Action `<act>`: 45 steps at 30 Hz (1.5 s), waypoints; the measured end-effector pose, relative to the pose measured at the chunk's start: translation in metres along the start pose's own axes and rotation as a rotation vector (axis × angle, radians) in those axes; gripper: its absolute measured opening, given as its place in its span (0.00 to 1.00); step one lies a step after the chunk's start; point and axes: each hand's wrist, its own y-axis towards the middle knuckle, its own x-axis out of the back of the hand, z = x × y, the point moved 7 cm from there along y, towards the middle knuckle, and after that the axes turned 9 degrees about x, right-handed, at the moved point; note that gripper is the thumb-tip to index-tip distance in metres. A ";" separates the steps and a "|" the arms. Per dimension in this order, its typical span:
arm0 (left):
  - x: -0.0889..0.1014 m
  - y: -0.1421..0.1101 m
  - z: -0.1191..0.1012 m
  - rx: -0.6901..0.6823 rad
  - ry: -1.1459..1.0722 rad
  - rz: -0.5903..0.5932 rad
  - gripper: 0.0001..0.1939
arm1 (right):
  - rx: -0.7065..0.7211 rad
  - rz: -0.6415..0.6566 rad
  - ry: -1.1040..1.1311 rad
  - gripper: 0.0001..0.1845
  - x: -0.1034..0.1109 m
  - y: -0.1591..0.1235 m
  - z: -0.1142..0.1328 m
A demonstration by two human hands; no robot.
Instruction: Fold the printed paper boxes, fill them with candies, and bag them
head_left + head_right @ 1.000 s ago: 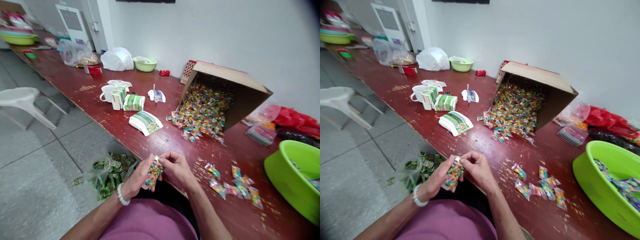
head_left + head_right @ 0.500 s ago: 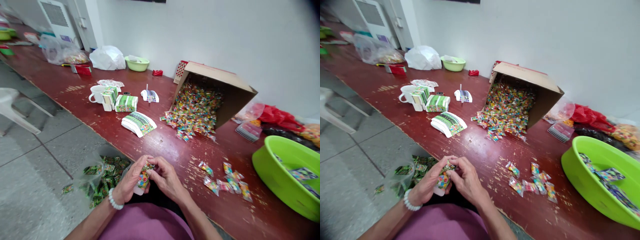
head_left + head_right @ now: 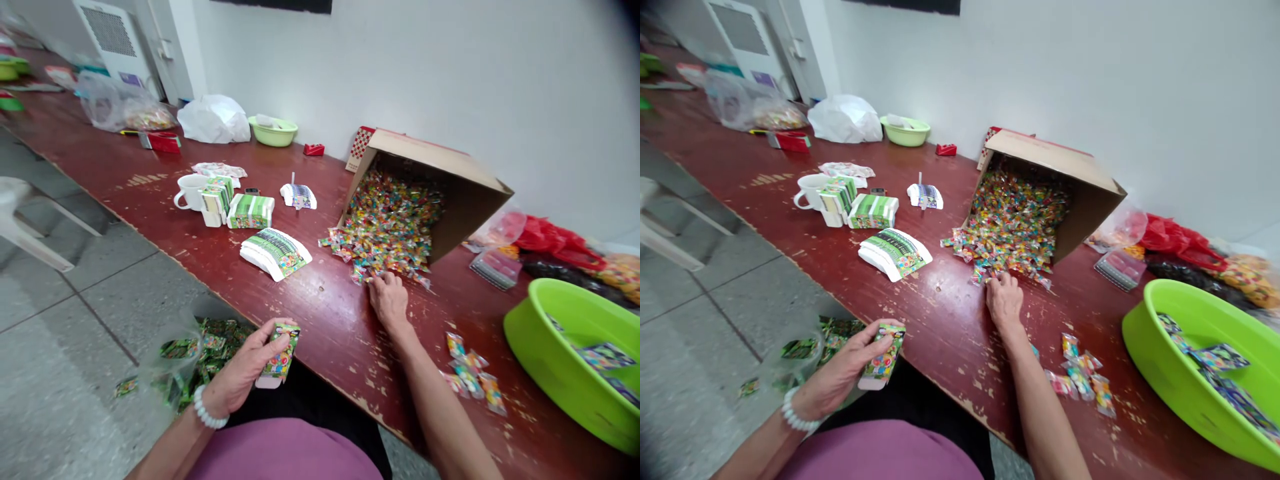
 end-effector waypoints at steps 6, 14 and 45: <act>0.014 0.002 -0.018 -0.085 0.031 -0.113 0.18 | -0.210 -0.178 0.341 0.15 0.021 -0.014 -0.006; 0.017 0.006 -0.023 -0.068 -0.074 -0.129 0.32 | -0.483 -0.049 0.867 0.25 0.005 -0.077 0.037; -0.012 -0.002 0.011 0.135 -0.241 0.265 0.24 | -0.584 -0.008 1.237 0.20 -0.010 -0.117 0.091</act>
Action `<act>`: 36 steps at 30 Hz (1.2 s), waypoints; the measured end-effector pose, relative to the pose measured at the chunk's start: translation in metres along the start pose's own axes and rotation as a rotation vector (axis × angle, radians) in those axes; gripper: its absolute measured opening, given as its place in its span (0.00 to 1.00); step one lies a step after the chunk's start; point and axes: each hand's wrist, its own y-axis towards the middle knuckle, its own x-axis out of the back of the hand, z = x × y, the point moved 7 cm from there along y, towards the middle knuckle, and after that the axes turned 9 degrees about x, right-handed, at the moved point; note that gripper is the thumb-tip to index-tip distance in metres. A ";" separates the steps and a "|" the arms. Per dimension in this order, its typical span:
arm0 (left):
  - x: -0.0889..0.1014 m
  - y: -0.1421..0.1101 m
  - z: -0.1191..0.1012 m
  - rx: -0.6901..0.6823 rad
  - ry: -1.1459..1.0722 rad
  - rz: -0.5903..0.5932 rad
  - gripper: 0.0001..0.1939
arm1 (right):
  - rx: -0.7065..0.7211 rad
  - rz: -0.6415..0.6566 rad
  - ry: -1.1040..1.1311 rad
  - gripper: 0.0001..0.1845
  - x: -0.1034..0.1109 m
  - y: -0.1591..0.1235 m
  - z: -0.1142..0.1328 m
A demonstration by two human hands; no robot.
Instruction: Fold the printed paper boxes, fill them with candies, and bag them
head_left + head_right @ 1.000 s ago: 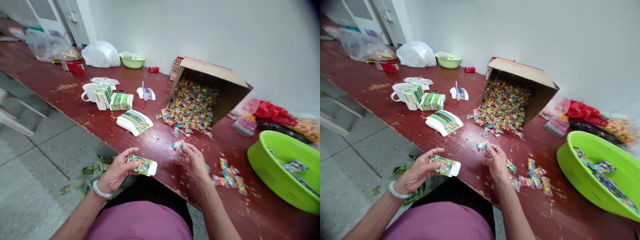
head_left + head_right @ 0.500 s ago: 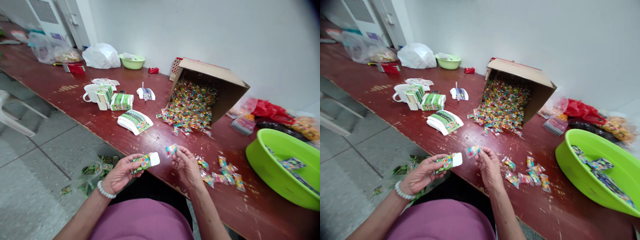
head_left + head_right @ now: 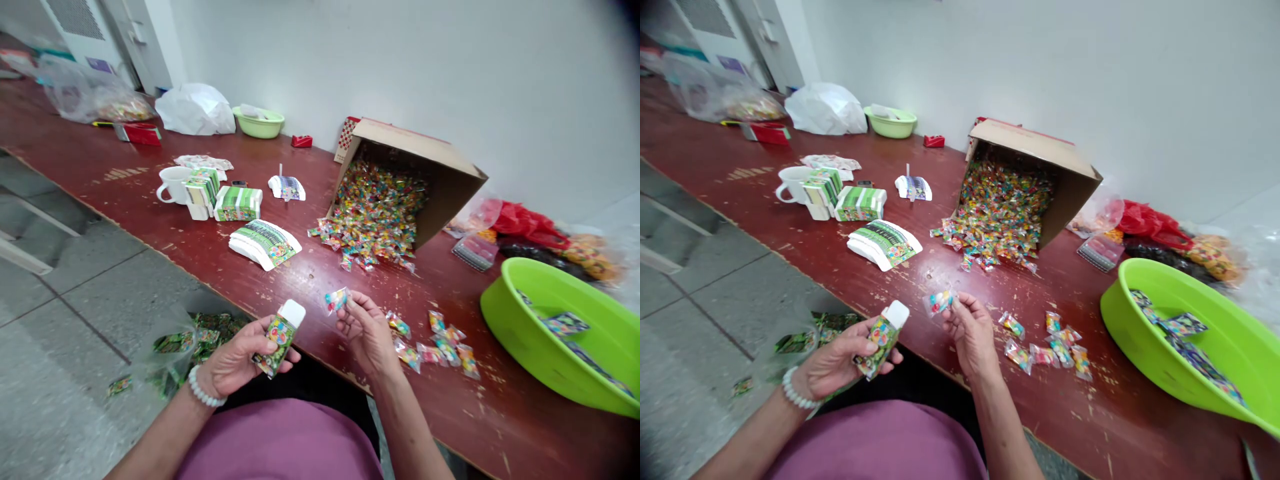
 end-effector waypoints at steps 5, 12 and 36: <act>-0.014 0.001 0.001 -0.035 0.267 -0.056 0.19 | -0.018 0.045 0.004 0.19 -0.008 -0.008 -0.001; -0.014 0.001 -0.006 -0.109 0.171 -0.112 0.18 | -0.023 0.055 -0.003 0.21 -0.012 -0.010 -0.003; -0.039 0.016 -0.021 -0.310 0.031 -0.235 0.18 | -0.038 0.097 -0.016 0.17 -0.022 -0.021 -0.013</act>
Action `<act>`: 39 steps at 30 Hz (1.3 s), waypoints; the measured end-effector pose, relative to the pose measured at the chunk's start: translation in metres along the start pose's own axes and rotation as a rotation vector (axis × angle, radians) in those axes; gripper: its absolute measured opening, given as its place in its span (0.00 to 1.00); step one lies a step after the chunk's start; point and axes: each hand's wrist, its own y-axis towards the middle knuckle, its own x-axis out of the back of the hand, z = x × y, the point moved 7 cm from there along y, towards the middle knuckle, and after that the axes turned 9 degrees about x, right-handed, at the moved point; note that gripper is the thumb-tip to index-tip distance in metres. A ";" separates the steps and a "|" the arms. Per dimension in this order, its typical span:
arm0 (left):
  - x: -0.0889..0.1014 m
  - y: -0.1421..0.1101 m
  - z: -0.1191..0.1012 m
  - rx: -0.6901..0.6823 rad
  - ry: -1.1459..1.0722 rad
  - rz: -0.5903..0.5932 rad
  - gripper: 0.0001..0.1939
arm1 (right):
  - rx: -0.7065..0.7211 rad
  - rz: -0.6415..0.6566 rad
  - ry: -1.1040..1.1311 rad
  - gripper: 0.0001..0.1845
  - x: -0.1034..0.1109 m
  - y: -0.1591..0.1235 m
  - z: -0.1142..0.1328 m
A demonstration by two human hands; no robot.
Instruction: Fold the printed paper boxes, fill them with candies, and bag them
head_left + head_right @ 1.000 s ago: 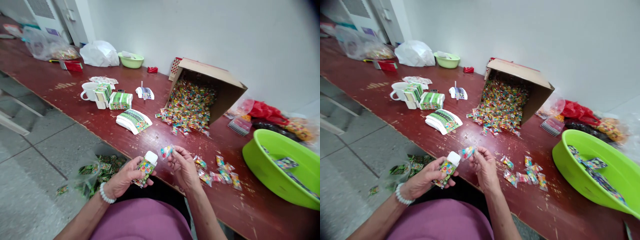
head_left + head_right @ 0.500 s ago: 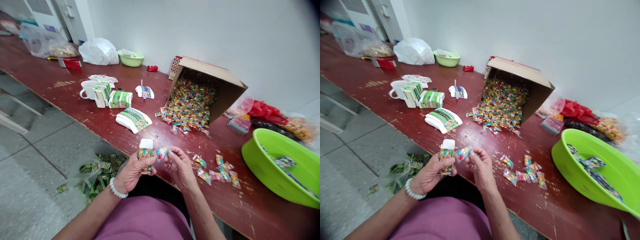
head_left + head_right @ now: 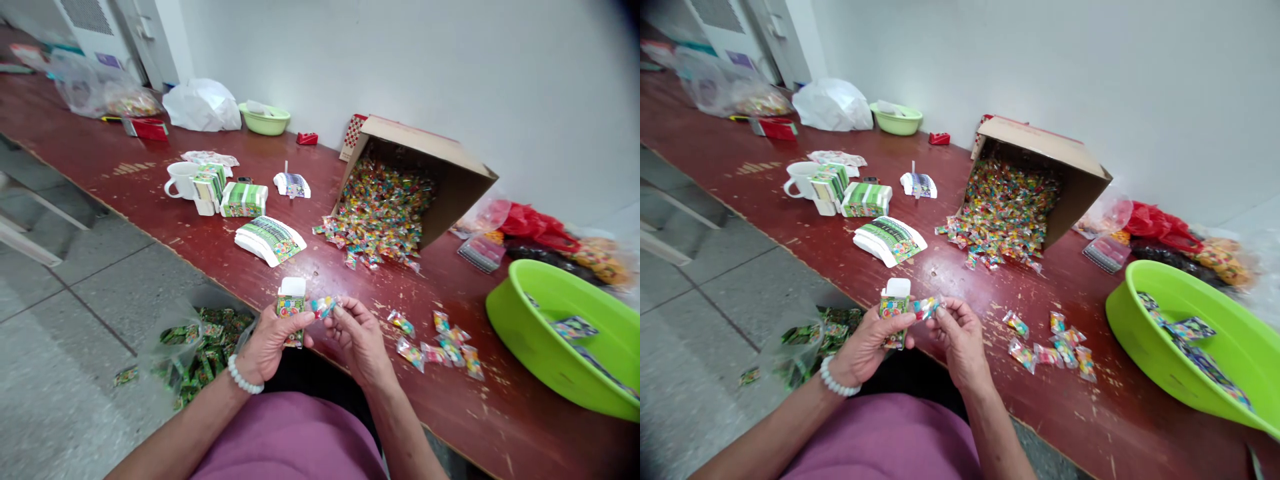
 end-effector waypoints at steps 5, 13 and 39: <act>0.000 -0.001 -0.001 0.007 0.026 0.012 0.19 | -0.040 0.002 0.029 0.17 0.000 -0.001 -0.004; 0.021 -0.004 -0.007 -0.045 0.256 -0.054 0.19 | -0.021 -0.039 0.031 0.19 0.003 0.003 0.001; 0.006 -0.015 0.008 0.141 0.452 0.220 0.28 | -0.010 0.002 -0.055 0.17 0.003 0.005 -0.002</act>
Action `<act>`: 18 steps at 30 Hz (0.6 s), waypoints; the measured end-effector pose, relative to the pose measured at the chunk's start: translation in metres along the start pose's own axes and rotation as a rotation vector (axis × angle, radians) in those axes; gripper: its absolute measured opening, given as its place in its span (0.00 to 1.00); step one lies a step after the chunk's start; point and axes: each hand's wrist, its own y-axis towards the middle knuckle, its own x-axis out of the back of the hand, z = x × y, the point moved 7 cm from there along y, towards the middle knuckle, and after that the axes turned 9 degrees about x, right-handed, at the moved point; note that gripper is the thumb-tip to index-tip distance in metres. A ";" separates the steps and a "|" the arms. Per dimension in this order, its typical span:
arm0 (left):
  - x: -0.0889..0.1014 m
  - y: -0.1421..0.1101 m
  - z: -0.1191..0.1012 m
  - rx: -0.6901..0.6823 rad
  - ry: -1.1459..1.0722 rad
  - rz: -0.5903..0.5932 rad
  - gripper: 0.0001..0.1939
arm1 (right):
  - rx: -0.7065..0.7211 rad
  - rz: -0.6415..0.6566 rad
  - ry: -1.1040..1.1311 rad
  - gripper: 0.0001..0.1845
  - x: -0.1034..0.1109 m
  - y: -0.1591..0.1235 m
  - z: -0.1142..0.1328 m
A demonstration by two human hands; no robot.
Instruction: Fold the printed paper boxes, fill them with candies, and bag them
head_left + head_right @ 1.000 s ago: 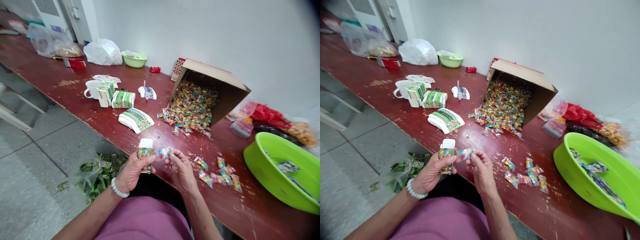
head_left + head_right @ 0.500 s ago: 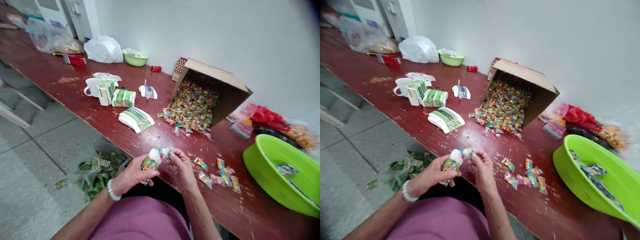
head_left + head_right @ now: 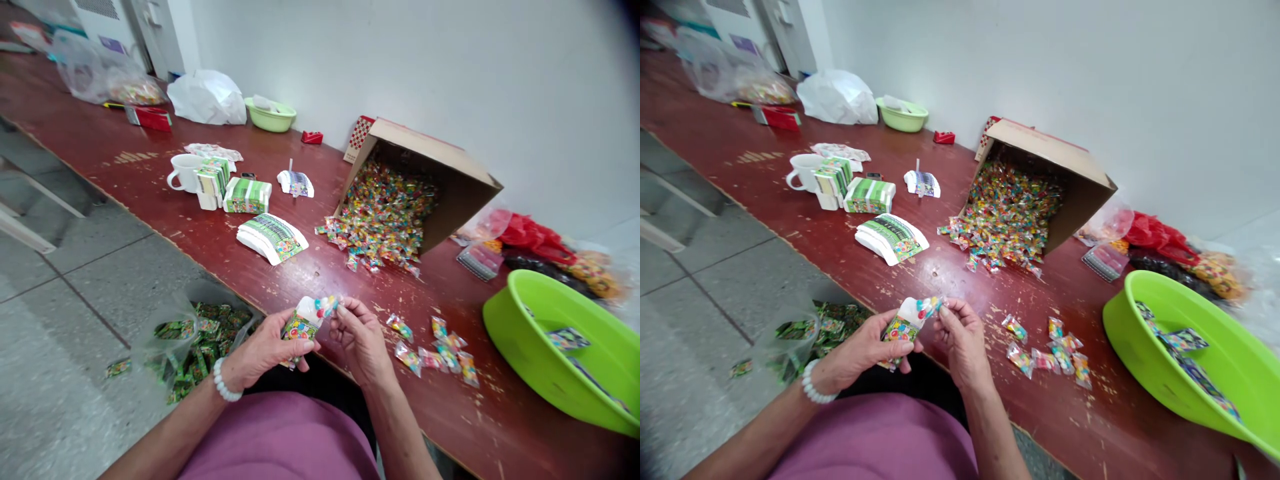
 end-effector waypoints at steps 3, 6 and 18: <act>-0.001 0.000 0.000 -0.025 0.019 -0.001 0.27 | 0.098 0.028 -0.137 0.14 -0.001 0.000 0.007; -0.002 0.001 -0.001 -0.058 0.037 -0.006 0.26 | 0.240 0.064 -0.333 0.11 -0.004 -0.001 0.018; -0.002 0.002 0.001 -0.090 0.043 -0.021 0.22 | 0.567 0.413 -0.833 0.08 -0.029 -0.017 0.027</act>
